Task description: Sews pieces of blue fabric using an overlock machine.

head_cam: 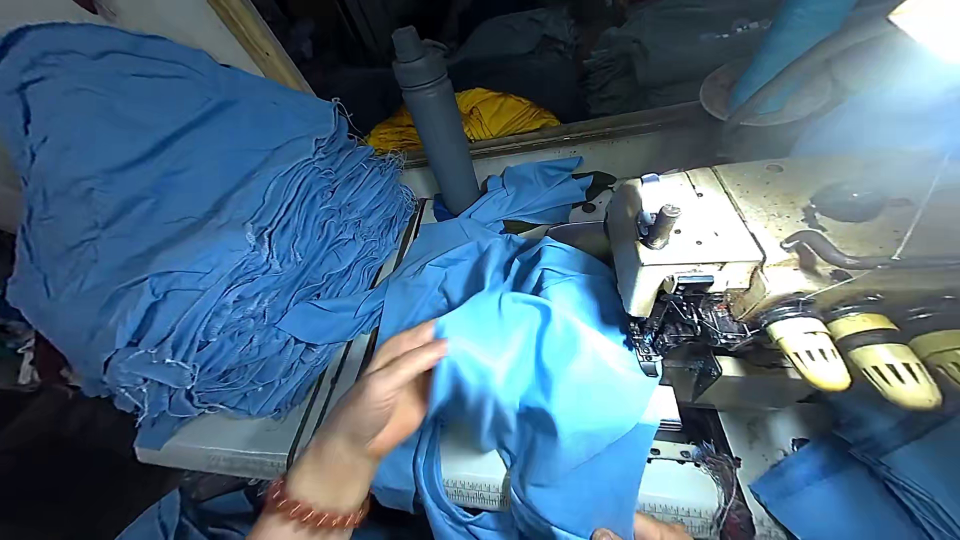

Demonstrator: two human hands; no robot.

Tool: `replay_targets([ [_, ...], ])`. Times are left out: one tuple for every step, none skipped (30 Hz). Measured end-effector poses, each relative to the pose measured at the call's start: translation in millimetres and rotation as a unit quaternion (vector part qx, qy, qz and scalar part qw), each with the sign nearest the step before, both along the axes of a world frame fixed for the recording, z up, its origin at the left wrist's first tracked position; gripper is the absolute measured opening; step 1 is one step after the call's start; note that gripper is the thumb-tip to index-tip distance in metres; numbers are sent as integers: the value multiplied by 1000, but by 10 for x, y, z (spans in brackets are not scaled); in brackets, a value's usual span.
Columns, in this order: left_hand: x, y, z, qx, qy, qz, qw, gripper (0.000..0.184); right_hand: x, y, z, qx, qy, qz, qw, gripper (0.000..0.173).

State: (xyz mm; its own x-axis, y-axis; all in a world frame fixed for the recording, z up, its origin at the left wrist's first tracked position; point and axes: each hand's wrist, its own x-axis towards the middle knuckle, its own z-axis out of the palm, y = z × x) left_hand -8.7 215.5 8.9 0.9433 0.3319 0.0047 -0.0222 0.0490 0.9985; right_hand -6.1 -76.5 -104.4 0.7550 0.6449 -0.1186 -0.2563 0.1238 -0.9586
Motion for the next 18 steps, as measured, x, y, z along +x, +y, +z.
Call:
replay_targets([
  [-193, -95, 66, -141, -27, 22, 989, 29, -16, -12, -4, 10, 3, 2, 1000, 12],
  [-366, -184, 117, -199, -22, 69, 977, 33, -40, -27, -9, 21, 1, 0, 1000, 11],
  [-515, -207, 118, -207, 4, 103, 973, 36, -69, -43, -15, 30, -8, -8, 999, 11],
  [-633, -155, 57, -177, 40, 116, 977, 34, -99, -63, -20, 36, -19, -14, 999, 12],
  [-723, -56, -41, -105, 83, 113, 984, 30, -125, -85, -13, 37, -21, -15, 999, 12],
  [-805, 64, -155, -1, 130, 106, 986, 23, -155, -106, -9, 36, -12, -16, 999, 12],
  [-879, 153, -261, 126, 176, 107, 970, 17, -185, -132, 0, 27, -10, -14, 999, 11],
  [-932, 170, -335, 269, 208, 122, 933, 11, -212, -161, 5, 21, -15, -11, 1000, 11],
  [-966, 115, -363, 400, 204, 144, 882, 13, -230, -188, 11, 21, -23, -9, 999, 11],
  [-979, -3, -334, 490, 165, 153, 842, 21, -241, -211, 20, 23, -35, -6, 999, 11],
  [-967, -164, -297, 548, 106, 149, 816, 27, -242, -230, 34, 26, -49, -1, 998, 10],
  [-948, -370, -244, 568, 50, 127, 811, 30, -239, -243, 43, 31, -66, 6, 997, 9],
  [-936, -610, -203, 556, 9, 81, 827, 31, -237, -254, 53, 37, -83, 13, 996, 8],
  [-932, -857, -190, 531, -10, 20, 847, 33, -229, -259, 69, 46, -101, 21, 994, 8],
  [-931, -1072, -226, 516, -13, -34, 856, 36, -220, -257, 85, 55, -115, 27, 991, 9],
  [-932, -1234, -313, 519, -14, -61, 853, 37, -215, -253, 103, 62, -125, 33, 990, 10],
  [-928, -1338, -434, 527, -25, -57, 848, 32, -211, -250, 120, 67, -131, 37, 988, 11],
  [-912, -1392, -539, 524, -38, -31, 850, 26, -206, -248, 130, 69, -134, 42, 988, 12],
])
